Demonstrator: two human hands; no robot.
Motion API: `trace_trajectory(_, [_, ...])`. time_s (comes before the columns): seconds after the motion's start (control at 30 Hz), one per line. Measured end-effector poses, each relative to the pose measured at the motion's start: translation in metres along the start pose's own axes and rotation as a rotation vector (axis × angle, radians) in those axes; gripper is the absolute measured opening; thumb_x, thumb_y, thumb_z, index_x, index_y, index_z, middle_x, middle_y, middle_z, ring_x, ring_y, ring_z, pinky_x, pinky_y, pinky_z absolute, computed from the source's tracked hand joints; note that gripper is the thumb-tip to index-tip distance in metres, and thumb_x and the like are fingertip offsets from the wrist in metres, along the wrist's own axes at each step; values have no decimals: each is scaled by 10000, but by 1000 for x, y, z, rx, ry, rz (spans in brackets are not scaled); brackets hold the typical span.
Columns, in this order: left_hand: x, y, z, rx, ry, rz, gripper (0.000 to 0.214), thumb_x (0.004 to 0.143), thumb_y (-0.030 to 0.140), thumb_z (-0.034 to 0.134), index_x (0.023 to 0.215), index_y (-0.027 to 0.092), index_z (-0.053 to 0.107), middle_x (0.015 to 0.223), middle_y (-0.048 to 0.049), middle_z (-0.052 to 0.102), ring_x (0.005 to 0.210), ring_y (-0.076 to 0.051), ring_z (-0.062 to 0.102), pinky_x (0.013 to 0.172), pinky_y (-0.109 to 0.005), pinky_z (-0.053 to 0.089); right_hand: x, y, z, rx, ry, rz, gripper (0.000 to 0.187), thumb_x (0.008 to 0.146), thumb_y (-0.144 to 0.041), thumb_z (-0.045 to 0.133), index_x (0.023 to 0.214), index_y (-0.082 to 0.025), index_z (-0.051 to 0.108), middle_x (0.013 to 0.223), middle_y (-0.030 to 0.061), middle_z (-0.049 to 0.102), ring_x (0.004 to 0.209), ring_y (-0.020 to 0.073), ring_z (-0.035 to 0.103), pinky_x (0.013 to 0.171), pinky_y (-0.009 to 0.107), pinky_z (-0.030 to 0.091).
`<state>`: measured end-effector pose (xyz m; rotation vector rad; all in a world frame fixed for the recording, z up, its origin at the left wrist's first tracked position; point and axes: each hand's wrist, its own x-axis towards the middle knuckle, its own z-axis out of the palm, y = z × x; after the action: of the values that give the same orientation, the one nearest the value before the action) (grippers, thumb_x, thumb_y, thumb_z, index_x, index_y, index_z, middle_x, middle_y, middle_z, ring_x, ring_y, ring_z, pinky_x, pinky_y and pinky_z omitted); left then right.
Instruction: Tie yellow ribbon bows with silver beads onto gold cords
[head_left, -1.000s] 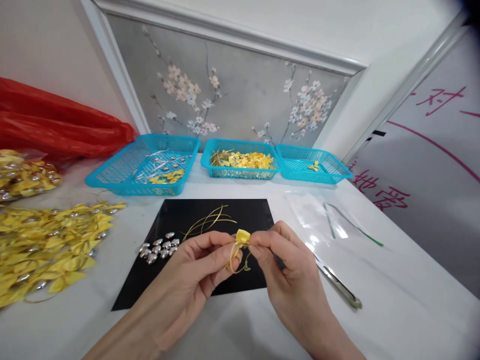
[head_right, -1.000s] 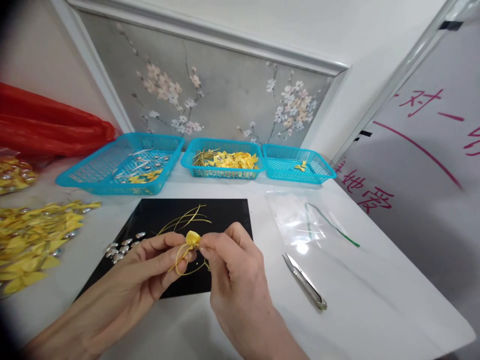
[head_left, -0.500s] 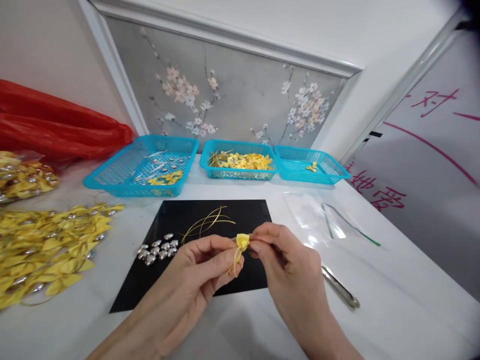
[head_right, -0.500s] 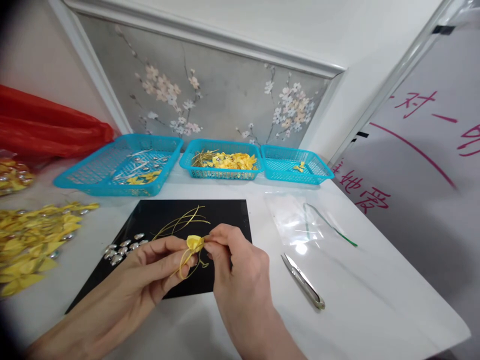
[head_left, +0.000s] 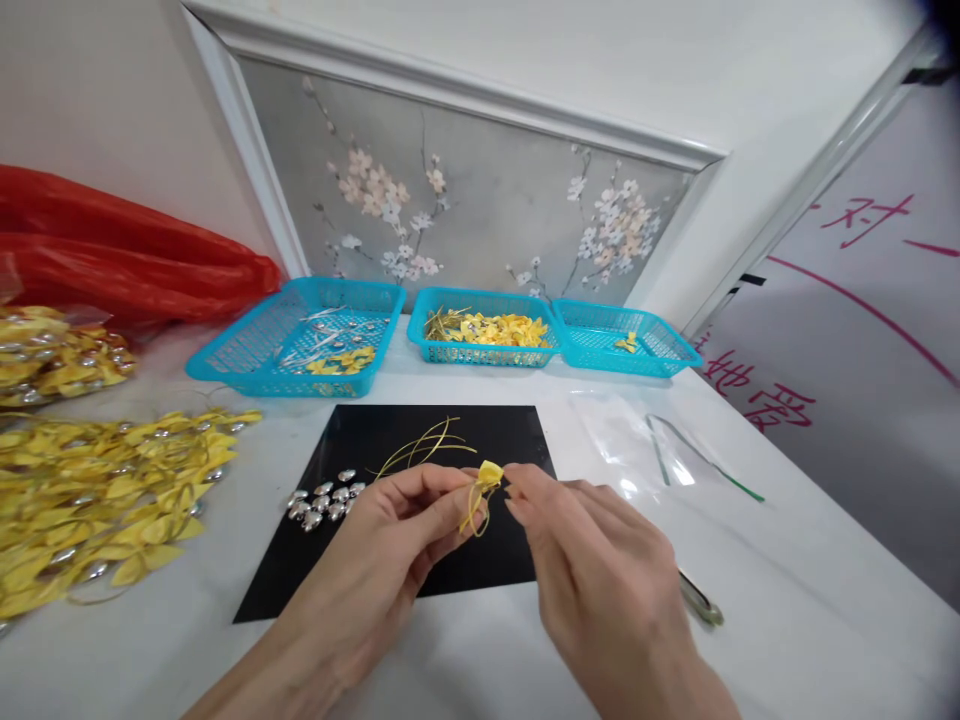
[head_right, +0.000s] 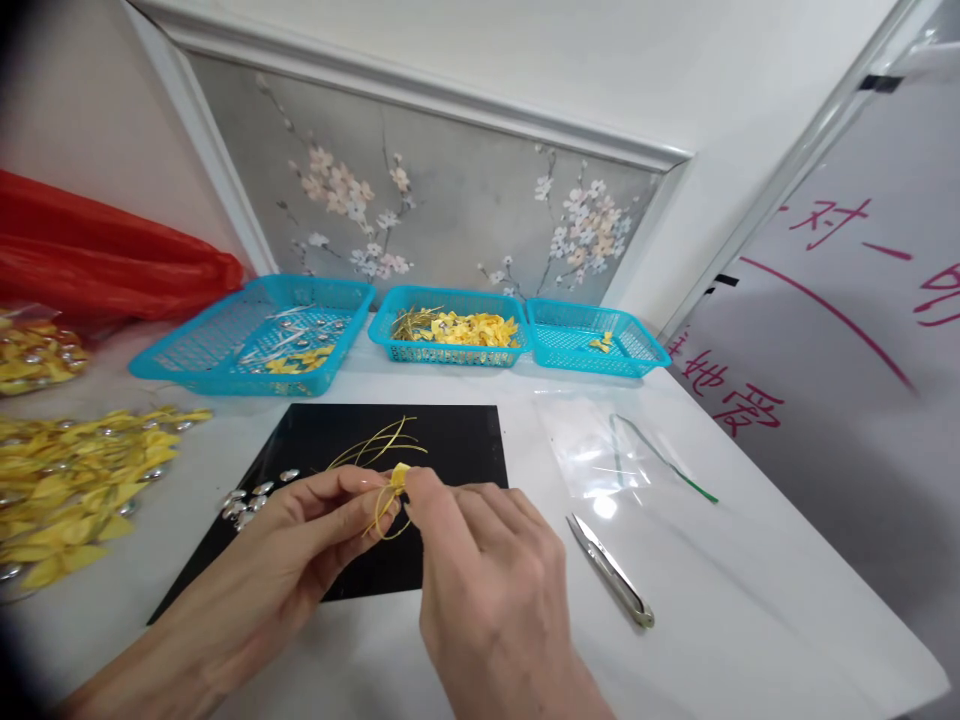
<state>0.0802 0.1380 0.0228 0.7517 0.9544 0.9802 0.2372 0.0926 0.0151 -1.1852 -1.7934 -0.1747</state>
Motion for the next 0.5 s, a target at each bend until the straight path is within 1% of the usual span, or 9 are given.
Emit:
trace_trajectory(0.1, [-2,2,2,21,-26,20,148,645,266,904,658,179,785,699,8,723,667,-88,606,652,-142,524,12,4,-12,149,-66,143,196,954,-80,541,986,-189,700,867,21,720,731,134,664,649,246,499])
trace_trajectory(0.17, [-4,3,3,39,-30,41,159,634,269,908,652,174,781,699,6,716,665,-92,594,658,-156,522,24,6,-18,248,-150,185,199,951,-87,559,938,-214,712,917,3,704,794,113,667,676,214,508])
trace_trajectory(0.2, [-5,3,4,53,-33,50,165,628,272,910,651,175,780,698,5,715,665,-96,592,662,-166,521,31,6,-20,266,-211,181,197,948,-88,571,917,-218,715,925,-3,698,800,108,663,691,211,509])
trace_trajectory(0.27, [-6,1,3,91,-37,63,156,629,269,908,672,184,784,700,1,719,674,-112,597,664,-188,516,44,6,-21,244,-341,137,190,946,-90,585,885,-210,720,911,1,692,797,118,654,702,230,508])
trace_trajectory(0.33, [-6,-1,0,135,-49,79,127,647,237,892,717,200,793,711,-2,729,695,-130,610,660,-206,502,54,3,-20,173,-445,73,186,927,-69,594,855,-188,718,878,18,690,788,145,645,684,263,503])
trace_trajectory(0.43, [-4,-4,-5,169,-74,108,103,663,191,867,728,218,792,712,2,731,713,-146,616,664,-226,484,63,-2,-17,30,-556,-30,204,863,-7,585,800,-162,702,817,39,676,761,182,627,660,305,485])
trace_trajectory(0.5, [-3,-5,-6,166,-88,115,90,663,188,861,705,216,787,690,6,720,695,-147,607,668,-238,479,68,-4,-16,-16,-612,-85,219,809,27,575,764,-159,683,791,35,665,744,183,608,674,317,476])
